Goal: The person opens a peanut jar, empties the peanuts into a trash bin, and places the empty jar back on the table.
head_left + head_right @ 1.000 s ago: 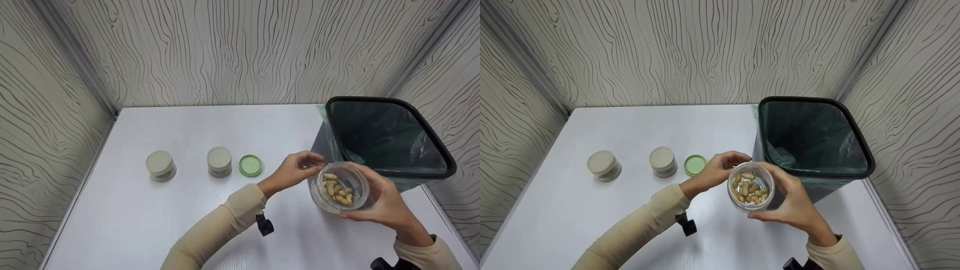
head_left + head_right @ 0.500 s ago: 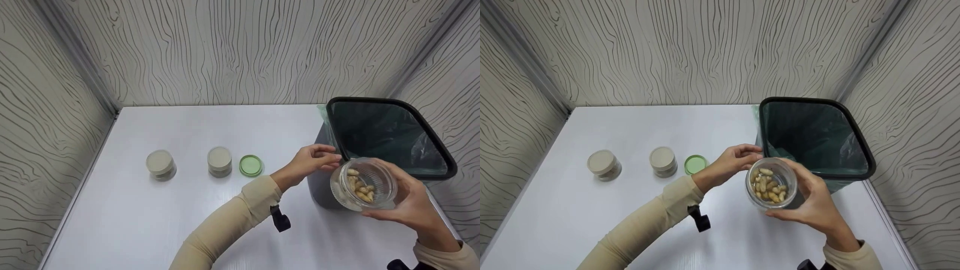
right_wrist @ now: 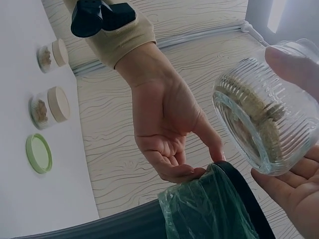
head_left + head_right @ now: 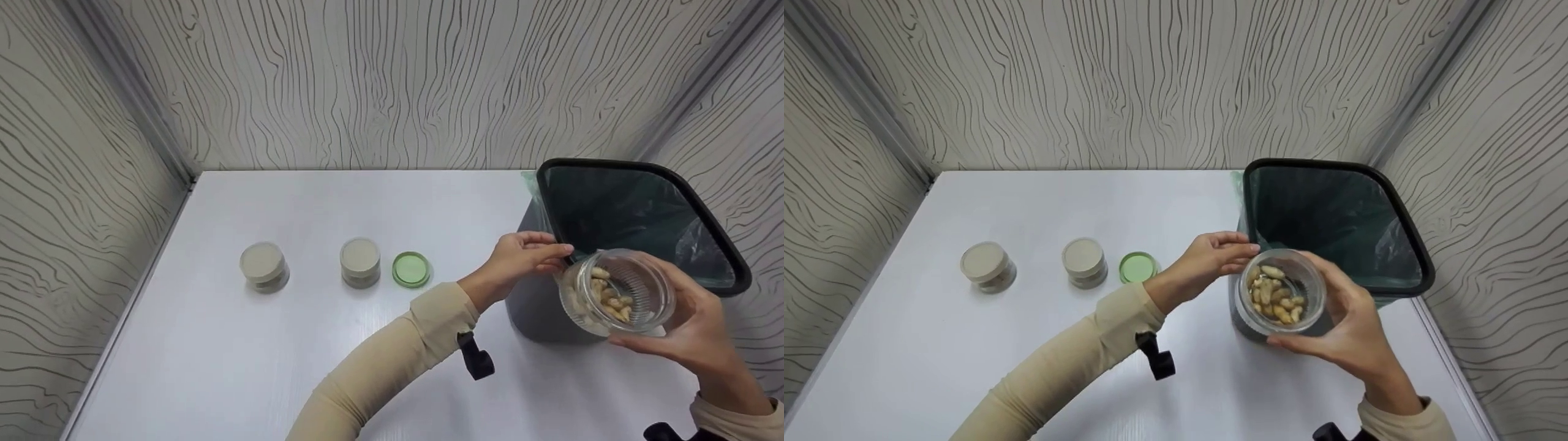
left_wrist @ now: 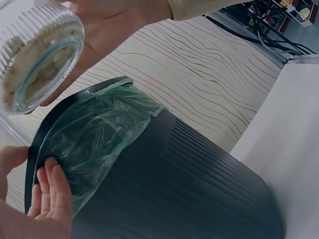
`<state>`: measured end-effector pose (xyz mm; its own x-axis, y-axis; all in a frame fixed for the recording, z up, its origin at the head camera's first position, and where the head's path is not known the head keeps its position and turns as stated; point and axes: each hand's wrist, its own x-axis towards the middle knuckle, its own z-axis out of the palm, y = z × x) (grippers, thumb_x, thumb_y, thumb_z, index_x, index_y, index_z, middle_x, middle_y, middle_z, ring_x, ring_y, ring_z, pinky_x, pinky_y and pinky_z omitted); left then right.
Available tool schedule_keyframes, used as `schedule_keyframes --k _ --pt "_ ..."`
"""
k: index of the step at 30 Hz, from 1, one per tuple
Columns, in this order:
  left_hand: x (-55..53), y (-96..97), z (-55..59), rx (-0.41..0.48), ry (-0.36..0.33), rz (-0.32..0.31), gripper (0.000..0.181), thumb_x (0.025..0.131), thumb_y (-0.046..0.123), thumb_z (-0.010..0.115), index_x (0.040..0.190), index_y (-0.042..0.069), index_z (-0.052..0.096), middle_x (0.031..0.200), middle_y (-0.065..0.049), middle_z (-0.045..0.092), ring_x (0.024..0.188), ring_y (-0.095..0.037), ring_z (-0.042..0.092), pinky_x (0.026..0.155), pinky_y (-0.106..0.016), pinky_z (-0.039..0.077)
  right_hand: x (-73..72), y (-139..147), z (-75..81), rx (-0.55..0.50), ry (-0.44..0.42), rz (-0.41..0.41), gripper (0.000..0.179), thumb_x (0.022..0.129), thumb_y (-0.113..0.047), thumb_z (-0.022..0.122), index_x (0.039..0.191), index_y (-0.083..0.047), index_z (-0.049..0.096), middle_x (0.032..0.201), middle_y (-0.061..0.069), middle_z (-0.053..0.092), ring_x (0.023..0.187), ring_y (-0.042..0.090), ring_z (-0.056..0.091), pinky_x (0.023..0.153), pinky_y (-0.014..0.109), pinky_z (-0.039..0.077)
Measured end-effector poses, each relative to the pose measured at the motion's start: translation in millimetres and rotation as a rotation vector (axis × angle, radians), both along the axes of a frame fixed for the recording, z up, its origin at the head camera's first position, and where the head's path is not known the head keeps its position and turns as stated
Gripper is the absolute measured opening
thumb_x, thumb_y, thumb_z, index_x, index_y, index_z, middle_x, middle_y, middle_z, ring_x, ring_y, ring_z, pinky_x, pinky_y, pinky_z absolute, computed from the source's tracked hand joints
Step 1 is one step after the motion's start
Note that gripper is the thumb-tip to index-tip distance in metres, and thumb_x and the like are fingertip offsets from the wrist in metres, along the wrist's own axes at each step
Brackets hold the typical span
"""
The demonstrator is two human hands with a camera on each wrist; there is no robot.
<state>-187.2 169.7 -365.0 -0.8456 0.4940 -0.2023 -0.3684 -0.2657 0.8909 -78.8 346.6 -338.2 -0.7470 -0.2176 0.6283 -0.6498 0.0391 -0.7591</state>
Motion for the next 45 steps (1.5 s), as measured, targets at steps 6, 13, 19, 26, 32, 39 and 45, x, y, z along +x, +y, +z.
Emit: schedule_keyframes --k 6,13,19,26,32,39,45 --pt "1.4 -0.3 2.5 -0.015 -0.013 -0.008 0.009 0.082 0.003 0.071 0.081 0.005 0.063 0.087 -0.015 0.074 0.059 -0.008 0.063 0.076 -0.031 0.063 0.6 7 5.2 0.043 0.01 -0.047 0.104 0.036 0.04 0.067 0.133 0.022 0.038 0.136 0.01 0.058 0.124 0.013 0.056 0.103 0.013 0.048" --pt "3.7 -1.6 2.2 0.038 -0.046 -0.06 0.021 0.084 -0.002 0.067 0.071 0.012 0.056 0.101 -0.026 0.072 0.057 -0.006 0.062 0.067 -0.022 0.062 -1.8 7 11.4 -0.022 -0.012 -0.133 0.097 0.038 0.043 0.062 0.131 0.026 0.037 0.129 0.014 0.062 0.121 0.017 0.057 0.102 0.015 0.048" --pt "7.2 -2.1 1.4 0.082 -0.047 -0.099 0.022 0.084 -0.003 0.065 0.071 0.012 0.055 0.076 -0.01 0.071 0.056 -0.008 0.063 0.057 -0.017 0.059 -3.1 11 16.4 0.045 0.007 -0.304 0.096 0.041 0.041 0.063 0.132 0.02 0.042 0.128 0.008 0.062 0.12 0.014 0.056 0.101 0.012 0.045" --pt "7.4 -3.2 -0.6 0.137 -0.043 -0.126 0.022 0.086 -0.003 0.063 0.073 0.012 0.054 0.066 -0.001 0.064 0.054 -0.007 0.064 0.052 -0.014 0.056 -5.6 18 19.0 0.177 0.005 -0.498 0.094 0.048 0.036 0.066 0.135 0.009 0.045 0.129 -0.003 0.062 0.123 0.008 0.053 0.103 0.007 0.042" --pt "6.9 -3.7 -1.5 0.14 -0.026 -0.119 0.021 0.086 -0.003 0.063 0.075 0.012 0.054 0.067 -0.001 0.064 0.054 -0.008 0.064 0.052 -0.014 0.056 -7.2 22 18.0 0.263 -0.059 -0.65 0.093 0.052 0.032 0.069 0.137 0.0 0.048 0.128 -0.011 0.059 0.121 0.003 0.052 0.103 0.004 0.04" --pt "5.2 -2.2 -3.0 0.144 -0.022 -0.105 0.022 0.086 -0.005 0.063 0.073 0.012 0.054 0.074 -0.009 0.069 0.055 -0.009 0.065 0.053 -0.015 0.057 -13.9 26 16.8 0.32 -0.092 -0.754 0.094 0.053 0.027 0.074 0.138 -0.007 0.049 0.124 -0.022 0.055 0.119 -0.005 0.05 0.102 0.001 0.038" --pt "6.1 -0.8 -2.1 0.143 -0.036 -0.106 0.022 0.085 -0.004 0.064 0.072 0.012 0.054 0.065 -0.001 0.064 0.053 -0.009 0.064 0.054 -0.016 0.057 -19.9 28 18.3 0.344 -0.087 -0.815 0.092 0.052 0.024 0.077 0.135 -0.006 0.052 0.12 -0.026 0.053 0.11 -0.008 0.051 0.096 -0.003 0.039"
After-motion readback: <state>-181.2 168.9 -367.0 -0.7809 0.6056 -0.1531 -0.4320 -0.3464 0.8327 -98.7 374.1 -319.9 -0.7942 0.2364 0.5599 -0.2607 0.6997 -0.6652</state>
